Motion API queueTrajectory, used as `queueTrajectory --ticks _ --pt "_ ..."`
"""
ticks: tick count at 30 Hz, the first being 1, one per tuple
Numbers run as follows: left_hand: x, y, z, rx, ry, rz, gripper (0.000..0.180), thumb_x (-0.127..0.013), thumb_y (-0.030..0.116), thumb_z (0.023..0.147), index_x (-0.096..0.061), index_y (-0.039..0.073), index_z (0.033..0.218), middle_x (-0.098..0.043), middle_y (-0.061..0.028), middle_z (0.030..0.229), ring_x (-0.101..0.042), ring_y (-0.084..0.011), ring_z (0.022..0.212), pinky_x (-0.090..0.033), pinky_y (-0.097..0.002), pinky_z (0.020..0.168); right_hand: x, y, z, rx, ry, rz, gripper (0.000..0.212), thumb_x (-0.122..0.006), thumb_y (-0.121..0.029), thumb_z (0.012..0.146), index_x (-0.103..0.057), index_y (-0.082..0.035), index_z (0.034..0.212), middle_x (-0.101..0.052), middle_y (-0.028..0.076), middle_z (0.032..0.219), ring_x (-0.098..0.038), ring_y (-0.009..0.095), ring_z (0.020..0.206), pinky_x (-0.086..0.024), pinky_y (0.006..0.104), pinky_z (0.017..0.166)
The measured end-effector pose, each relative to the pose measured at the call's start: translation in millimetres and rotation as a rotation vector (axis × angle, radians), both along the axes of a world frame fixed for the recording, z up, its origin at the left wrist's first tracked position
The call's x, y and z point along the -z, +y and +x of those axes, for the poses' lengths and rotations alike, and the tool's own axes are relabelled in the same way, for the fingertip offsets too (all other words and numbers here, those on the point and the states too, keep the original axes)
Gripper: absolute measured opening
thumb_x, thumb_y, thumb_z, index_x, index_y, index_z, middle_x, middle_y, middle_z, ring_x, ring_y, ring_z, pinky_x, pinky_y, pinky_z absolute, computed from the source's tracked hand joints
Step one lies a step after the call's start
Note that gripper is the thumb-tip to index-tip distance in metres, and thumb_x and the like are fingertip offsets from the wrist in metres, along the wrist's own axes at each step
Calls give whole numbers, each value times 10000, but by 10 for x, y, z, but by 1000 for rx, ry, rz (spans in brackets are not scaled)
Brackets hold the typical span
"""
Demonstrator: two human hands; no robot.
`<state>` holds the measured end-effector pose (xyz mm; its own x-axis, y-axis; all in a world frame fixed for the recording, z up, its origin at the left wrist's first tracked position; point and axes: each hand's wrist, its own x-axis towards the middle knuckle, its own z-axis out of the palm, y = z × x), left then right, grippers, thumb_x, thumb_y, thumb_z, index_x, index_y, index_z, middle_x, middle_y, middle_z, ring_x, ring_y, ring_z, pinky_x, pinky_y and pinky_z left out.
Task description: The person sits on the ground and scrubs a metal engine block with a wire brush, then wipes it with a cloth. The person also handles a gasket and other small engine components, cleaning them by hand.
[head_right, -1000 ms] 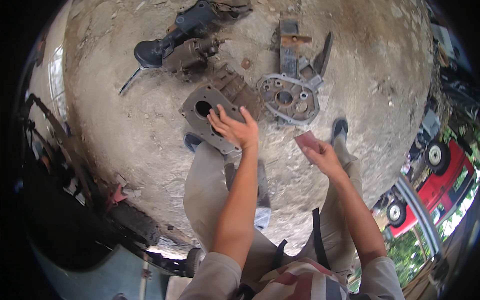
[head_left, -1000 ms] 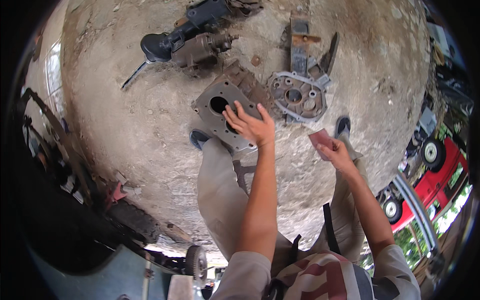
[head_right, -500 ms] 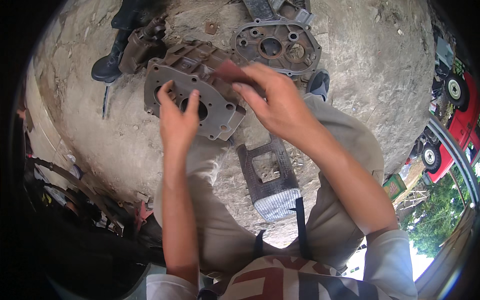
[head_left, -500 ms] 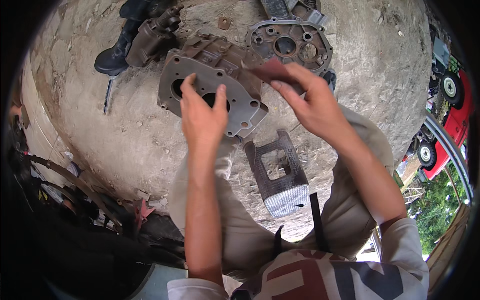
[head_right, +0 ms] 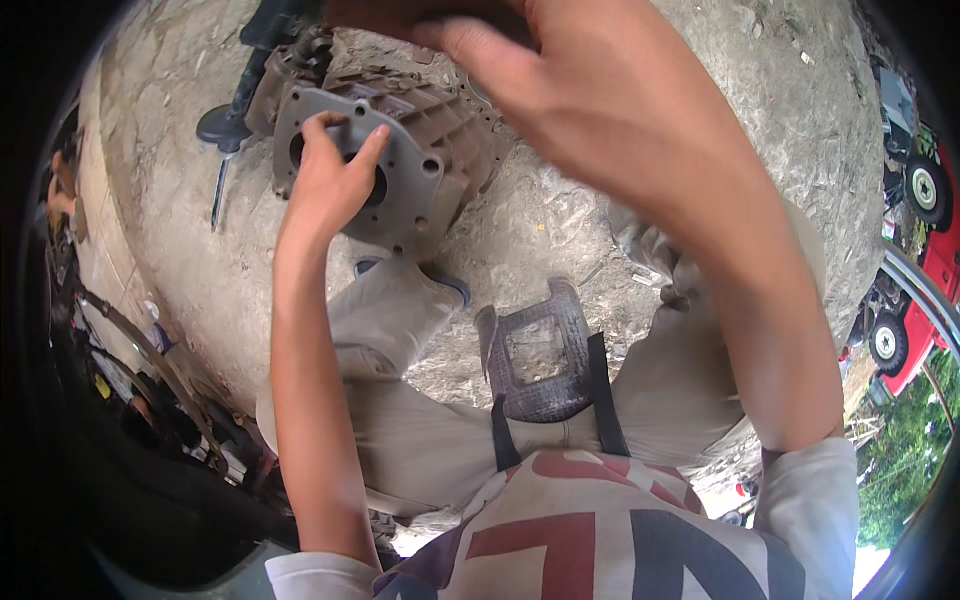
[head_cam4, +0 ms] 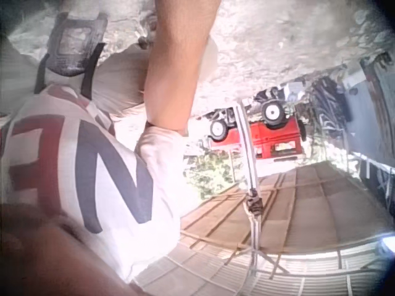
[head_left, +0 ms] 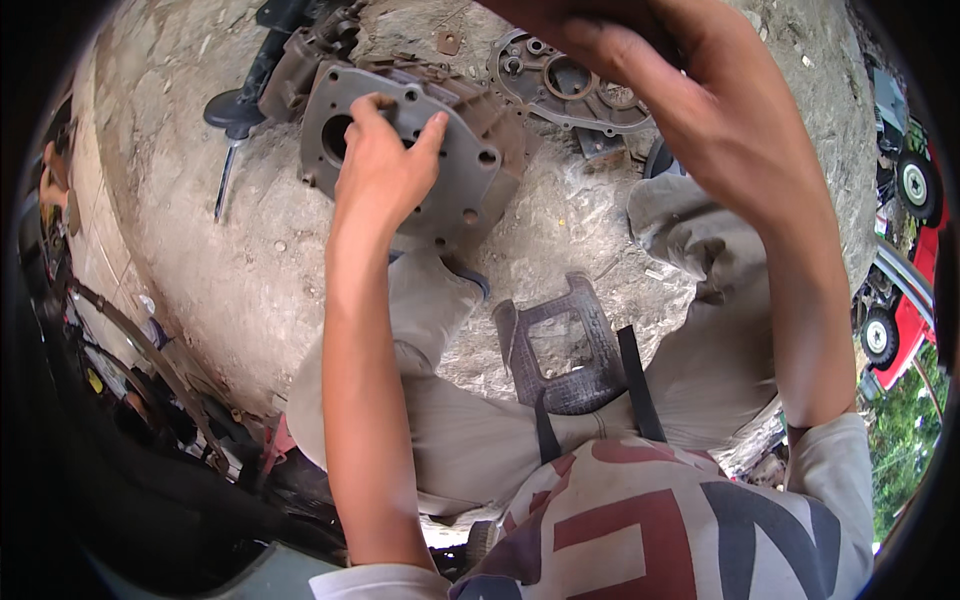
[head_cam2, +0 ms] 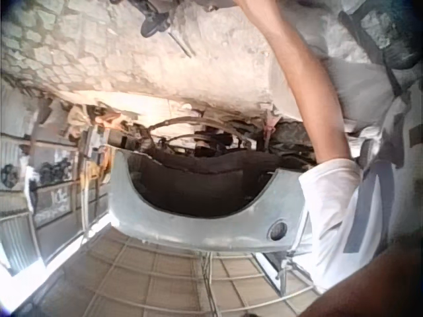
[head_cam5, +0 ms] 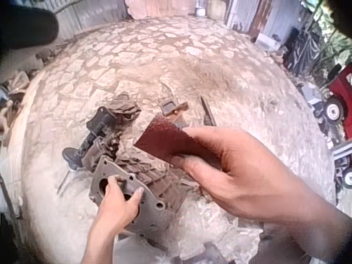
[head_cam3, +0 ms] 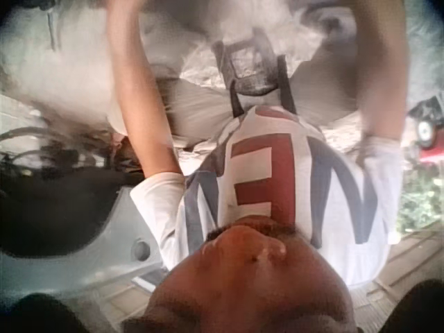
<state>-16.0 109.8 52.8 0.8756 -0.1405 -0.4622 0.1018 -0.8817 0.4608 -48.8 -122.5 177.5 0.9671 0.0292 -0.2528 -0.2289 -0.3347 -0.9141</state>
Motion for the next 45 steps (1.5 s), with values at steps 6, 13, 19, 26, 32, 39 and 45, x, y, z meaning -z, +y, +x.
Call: queueTrajectory --ticks 6,13,19,26,32,39,45 --pt "-16 66 -2 56 -38 4 678 -716 417 937 -459 -9 1397 -564 -377 1333 -561 -494 1257 -449 -493 1063 202 -32 -207 -73 -179 -394 310 -592 -62 1012 -649 -16 1313 -738 110 1151 -698 218 1003 -546 337 948" --pt "-960 449 -334 237 -125 184 572 -652 449 973 -586 70 1396 -660 -196 1339 -631 -395 1225 -511 -452 1001 657 146 -314 -283 -335 -493 291 -624 -92 955 -709 -92 1232 -669 129 1058 -642 332 1041 -520 446 949" --pt "-1279 684 -503 57 -235 48 564 -634 477 983 -601 91 1393 -664 -153 1362 -643 -342 1234 -506 -446 1024 1085 602 -601 -500 -661 -706 411 -631 -78 895 -698 -154 1294 -677 83 1182 -621 288 1152 -448 466 1061" --pt "-1275 826 -510 256 -134 28 610 -627 484 978 -557 113 1457 -629 -167 1404 -590 -347 1299 -474 -454 1077 1874 894 -1189 -576 -673 -1067 569 -595 -170 929 -525 -167 1493 -465 50 1585 -376 231 1502 -242 544 1239" --pt "-1366 964 -353 257 -140 1 634 -625 502 974 -545 122 1474 -614 -161 1431 -587 -328 1317 -469 -450 1092 1709 1025 -1175 -458 -565 -1088 534 -562 -207 989 -492 -126 1512 -437 61 1609 -337 242 1530 -222 548 1246" --pt "-1424 1050 -83 -127 -395 -187 508 -596 464 999 -624 130 1382 -705 -176 1279 -666 -347 1203 -514 -455 1012 1701 1063 -1132 -332 -586 -1097 531 -576 -210 975 -512 -115 1494 -465 75 1588 -358 240 1518 -218 540 1254" --pt "-1495 948 -34 -337 -550 -437 385 -634 361 1008 -695 89 1274 -755 -162 1134 -721 -296 1070 -536 -397 936 1753 1008 -1141 -409 -597 -1032 564 -606 -214 952 -507 -132 1501 -455 64 1599 -351 237 1523 -203 538 1258"
